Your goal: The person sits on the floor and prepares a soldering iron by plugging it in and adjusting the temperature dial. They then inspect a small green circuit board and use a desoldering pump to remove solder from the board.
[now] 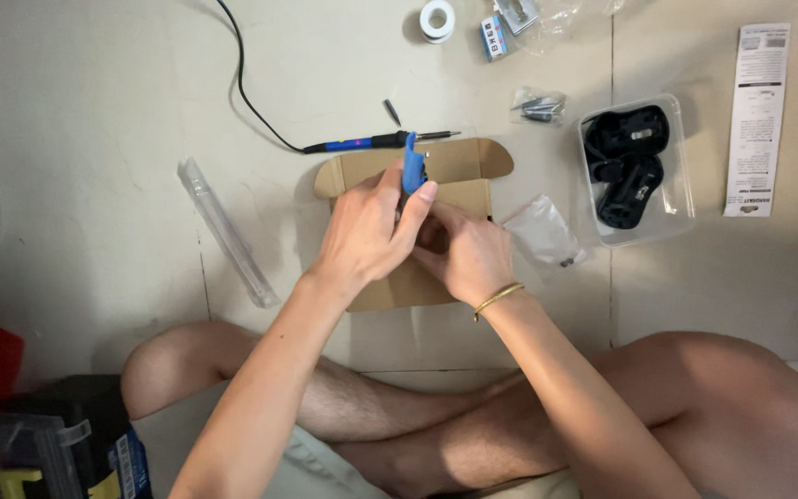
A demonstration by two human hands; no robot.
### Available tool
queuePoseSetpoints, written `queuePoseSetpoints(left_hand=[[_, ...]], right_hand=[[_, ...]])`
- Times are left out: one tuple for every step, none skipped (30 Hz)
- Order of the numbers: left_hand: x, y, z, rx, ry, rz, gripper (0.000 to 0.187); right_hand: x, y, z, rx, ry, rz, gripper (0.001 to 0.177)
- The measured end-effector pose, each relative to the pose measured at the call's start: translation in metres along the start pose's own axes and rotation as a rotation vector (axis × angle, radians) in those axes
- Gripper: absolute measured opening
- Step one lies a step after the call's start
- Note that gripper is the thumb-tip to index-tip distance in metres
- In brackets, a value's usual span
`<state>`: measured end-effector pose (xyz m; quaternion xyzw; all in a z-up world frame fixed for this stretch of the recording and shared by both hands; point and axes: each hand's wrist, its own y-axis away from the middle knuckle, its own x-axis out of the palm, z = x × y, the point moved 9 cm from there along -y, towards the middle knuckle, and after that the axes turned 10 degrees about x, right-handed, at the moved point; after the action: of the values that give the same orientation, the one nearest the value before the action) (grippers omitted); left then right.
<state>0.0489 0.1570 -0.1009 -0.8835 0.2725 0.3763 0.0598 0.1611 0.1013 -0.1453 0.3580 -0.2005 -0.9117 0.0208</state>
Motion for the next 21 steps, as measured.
queuePoseSetpoints(left_hand=[[-0.001,0.0,-0.001,0.011,-0.003,-0.01,0.042],[-0.001,-0.001,-0.002,0.022,-0.007,-0.021,0.042],[-0.002,-0.001,-0.003,0.035,-0.01,-0.031,0.041],[-0.002,-0.002,-0.002,0.028,-0.018,-0.034,0.041],[-0.002,-0.002,-0.002,0.022,-0.026,-0.037,0.042],[-0.003,-0.002,-0.001,0.016,-0.034,-0.04,0.042],[-0.003,-0.002,0.0,0.002,-0.032,-0.046,0.042],[-0.003,-0.001,0.002,-0.012,-0.029,-0.053,0.042],[-0.003,-0.001,0.003,-0.027,-0.027,-0.059,0.042],[-0.003,-0.001,0.001,-0.005,-0.031,-0.071,0.041],[-0.004,-0.001,0.0,0.016,-0.036,-0.084,0.04],[-0.005,-0.001,-0.002,0.038,-0.041,-0.096,0.04],[-0.005,-0.001,-0.002,0.03,-0.053,-0.104,0.04],[-0.004,-0.001,-0.002,0.023,-0.065,-0.112,0.04],[-0.004,-0.001,-0.002,0.014,-0.076,-0.119,0.041],[-0.005,-0.001,-0.004,0.029,-0.071,-0.136,0.04],[-0.005,-0.001,-0.005,0.044,-0.065,-0.153,0.04],[-0.006,0.0,-0.007,0.059,-0.06,-0.169,0.04],[-0.007,-0.001,-0.008,0.067,-0.074,-0.178,0.04],[-0.007,-0.002,-0.009,0.075,-0.088,-0.186,0.04],[-0.008,-0.003,-0.01,0.083,-0.103,-0.195,0.04]], right_hand=[[0.001,0.0,-0.001,0.006,0.003,0.005,0.028],[0.001,0.0,-0.001,0.002,-0.001,0.007,0.028],[0.001,0.0,0.0,-0.004,-0.005,0.009,0.028],[0.001,0.0,0.0,-0.009,-0.009,0.01,0.028],[0.0,0.0,0.001,-0.026,-0.012,0.004,0.029],[0.0,0.0,0.003,-0.043,-0.015,-0.002,0.029],[-0.001,0.001,0.004,-0.059,-0.017,-0.007,0.029],[-0.001,0.001,0.003,-0.054,-0.014,-0.009,0.03],[-0.001,0.001,0.002,-0.048,-0.011,-0.01,0.03],[0.0,0.001,0.001,-0.043,-0.008,-0.011,0.03],[0.0,0.001,0.001,-0.042,-0.011,-0.008,0.03],[0.001,0.001,0.001,-0.042,-0.013,-0.006,0.03],[0.001,0.001,0.001,-0.041,-0.016,-0.004,0.03],[0.0,0.0,0.001,-0.044,-0.007,-0.014,0.032],[0.0,0.0,0.001,-0.047,0.002,-0.024,0.033],[0.0,0.0,0.001,-0.05,0.011,-0.033,0.035],[0.0,0.0,0.001,-0.045,0.011,-0.027,0.036],[0.001,0.0,0.0,-0.041,0.011,-0.02,0.037],[0.002,0.0,0.0,-0.036,0.01,-0.013,0.039],[0.002,-0.001,0.0,-0.039,0.019,-0.015,0.037],[0.002,-0.001,0.0,-0.044,0.027,-0.017,0.035]])
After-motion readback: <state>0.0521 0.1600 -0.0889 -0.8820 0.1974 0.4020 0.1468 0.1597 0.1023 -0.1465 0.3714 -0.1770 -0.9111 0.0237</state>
